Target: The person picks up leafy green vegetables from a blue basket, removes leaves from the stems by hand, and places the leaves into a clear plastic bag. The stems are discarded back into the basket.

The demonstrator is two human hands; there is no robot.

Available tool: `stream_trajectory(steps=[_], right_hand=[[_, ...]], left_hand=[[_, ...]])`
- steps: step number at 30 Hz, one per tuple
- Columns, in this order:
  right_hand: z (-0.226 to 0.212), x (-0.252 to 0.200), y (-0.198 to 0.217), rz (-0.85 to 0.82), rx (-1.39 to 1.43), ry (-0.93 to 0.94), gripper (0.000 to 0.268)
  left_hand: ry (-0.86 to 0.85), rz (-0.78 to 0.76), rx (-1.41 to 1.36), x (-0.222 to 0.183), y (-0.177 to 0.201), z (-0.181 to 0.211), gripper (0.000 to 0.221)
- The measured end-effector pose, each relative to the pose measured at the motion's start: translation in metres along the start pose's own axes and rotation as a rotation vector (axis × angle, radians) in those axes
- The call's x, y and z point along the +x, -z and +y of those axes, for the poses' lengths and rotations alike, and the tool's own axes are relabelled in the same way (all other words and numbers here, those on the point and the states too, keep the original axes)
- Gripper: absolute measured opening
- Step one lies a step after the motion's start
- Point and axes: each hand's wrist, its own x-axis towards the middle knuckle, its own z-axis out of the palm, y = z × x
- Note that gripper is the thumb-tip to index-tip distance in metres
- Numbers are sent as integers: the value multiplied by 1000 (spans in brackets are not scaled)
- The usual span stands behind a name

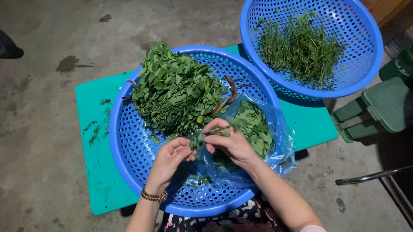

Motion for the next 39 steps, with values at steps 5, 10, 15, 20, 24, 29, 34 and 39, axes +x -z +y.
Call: stream_trajectory(steps=[5, 10, 15, 20, 24, 29, 34, 39], right_hand=[[6, -7, 15, 45, -142, -45, 14], [3, -18, 41, 139, -77, 9, 11], [-47, -39, 78, 284, -430, 51, 14], [-63, -49, 60, 191, -1331, 381, 38], [-66, -58, 33, 246, -1205, 432, 19], [-44, -48, -5, -8, -1097, 652, 24], [-30, -39, -27, -109, -1064, 619, 17], [-29, -40, -17, -109, -1052, 529, 9]], left_hand=[[59, -49, 32, -14, 0, -5, 11], [86, -15, 89, -21, 13, -19, 11], [74, 48, 61, -27, 41, -13, 14], [-274, 339, 541, -26, 0, 3, 13], [-627, 445, 914, -30, -41, 29, 13], [-703, 382, 927, -28, -67, 43, 13], [-747, 389, 1035, -34, -72, 43, 12], [-719, 345, 1061, -42, -68, 40, 12]])
